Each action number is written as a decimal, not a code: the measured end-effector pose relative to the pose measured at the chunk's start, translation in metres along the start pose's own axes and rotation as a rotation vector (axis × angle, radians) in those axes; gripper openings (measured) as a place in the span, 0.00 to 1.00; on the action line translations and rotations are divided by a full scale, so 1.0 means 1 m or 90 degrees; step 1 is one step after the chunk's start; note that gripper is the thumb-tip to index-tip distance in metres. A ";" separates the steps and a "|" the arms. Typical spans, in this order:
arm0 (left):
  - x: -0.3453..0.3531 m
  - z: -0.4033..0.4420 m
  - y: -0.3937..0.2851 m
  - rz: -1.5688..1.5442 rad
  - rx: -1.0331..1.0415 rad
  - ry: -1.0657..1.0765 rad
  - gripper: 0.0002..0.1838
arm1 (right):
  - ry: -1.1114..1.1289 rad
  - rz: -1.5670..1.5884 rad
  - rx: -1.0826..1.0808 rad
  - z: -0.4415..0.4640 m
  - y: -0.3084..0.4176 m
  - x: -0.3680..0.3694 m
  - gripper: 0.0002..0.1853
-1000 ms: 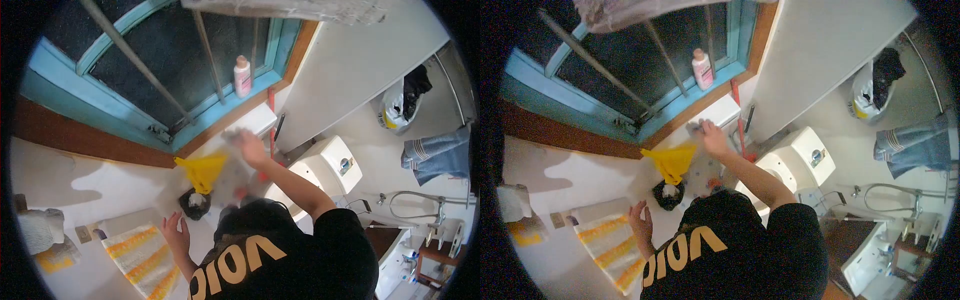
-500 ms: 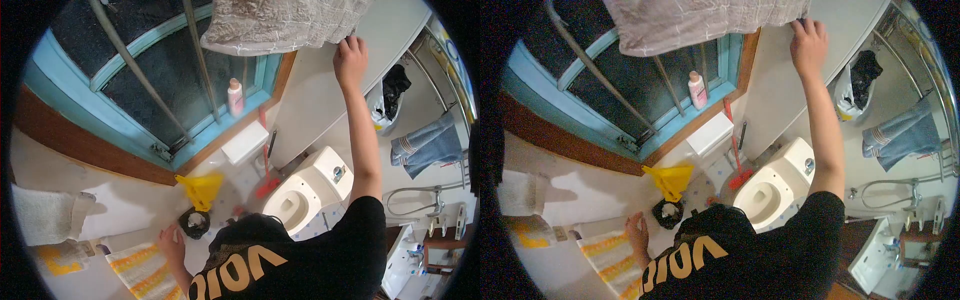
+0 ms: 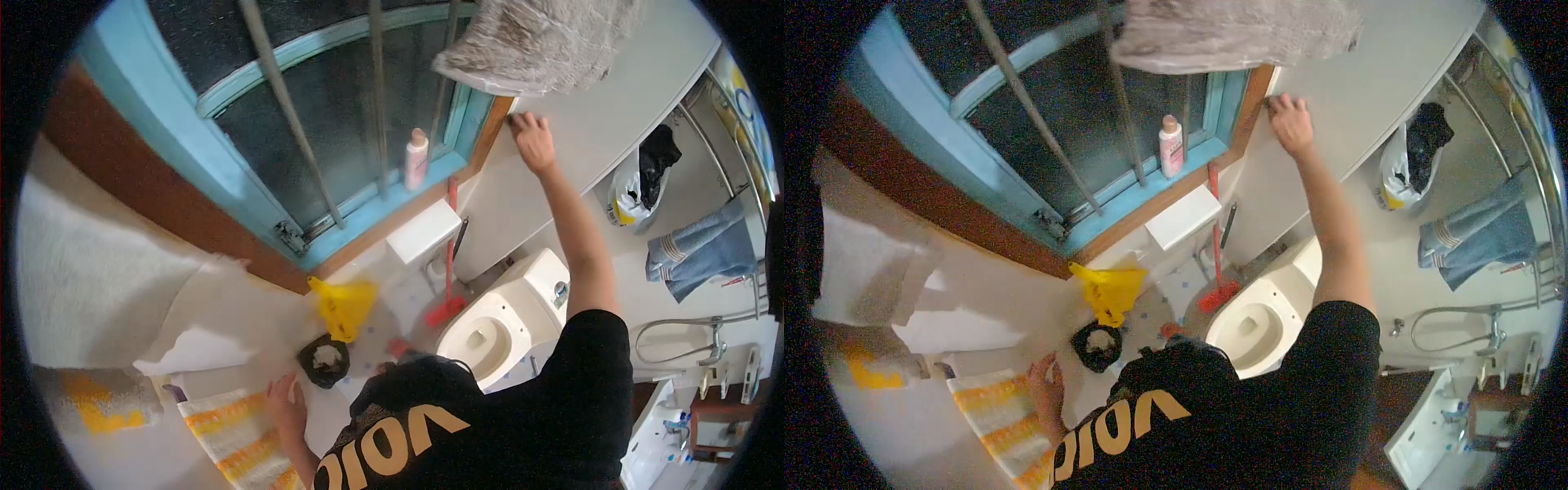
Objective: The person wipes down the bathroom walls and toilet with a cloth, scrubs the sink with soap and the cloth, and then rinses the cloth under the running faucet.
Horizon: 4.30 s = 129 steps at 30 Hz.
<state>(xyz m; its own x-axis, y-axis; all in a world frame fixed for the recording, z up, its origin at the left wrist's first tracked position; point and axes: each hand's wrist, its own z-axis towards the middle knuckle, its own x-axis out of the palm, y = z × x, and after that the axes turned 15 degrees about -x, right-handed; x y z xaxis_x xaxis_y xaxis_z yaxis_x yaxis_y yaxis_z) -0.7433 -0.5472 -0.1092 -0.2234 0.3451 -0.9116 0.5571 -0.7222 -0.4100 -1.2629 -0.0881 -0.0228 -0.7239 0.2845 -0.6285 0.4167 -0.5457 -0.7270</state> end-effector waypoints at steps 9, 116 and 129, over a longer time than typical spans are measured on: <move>-0.004 -0.028 0.016 0.059 -0.098 0.006 0.12 | -0.218 -0.105 0.188 0.028 -0.063 -0.053 0.09; 0.118 0.166 -0.180 -0.116 0.481 0.287 0.12 | -0.221 -0.098 0.074 0.003 -0.168 -0.134 0.13; 0.074 0.139 -0.214 -0.012 0.541 0.314 0.12 | -0.129 -0.008 0.021 -0.011 -0.008 -0.008 0.15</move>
<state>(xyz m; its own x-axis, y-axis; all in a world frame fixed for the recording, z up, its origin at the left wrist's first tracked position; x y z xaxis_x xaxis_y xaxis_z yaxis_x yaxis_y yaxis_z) -0.9902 -0.4502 -0.0937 0.2400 0.4327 -0.8690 -0.2479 -0.8382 -0.4858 -1.2539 -0.0770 -0.0149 -0.8264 0.1285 -0.5482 0.3912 -0.5693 -0.7231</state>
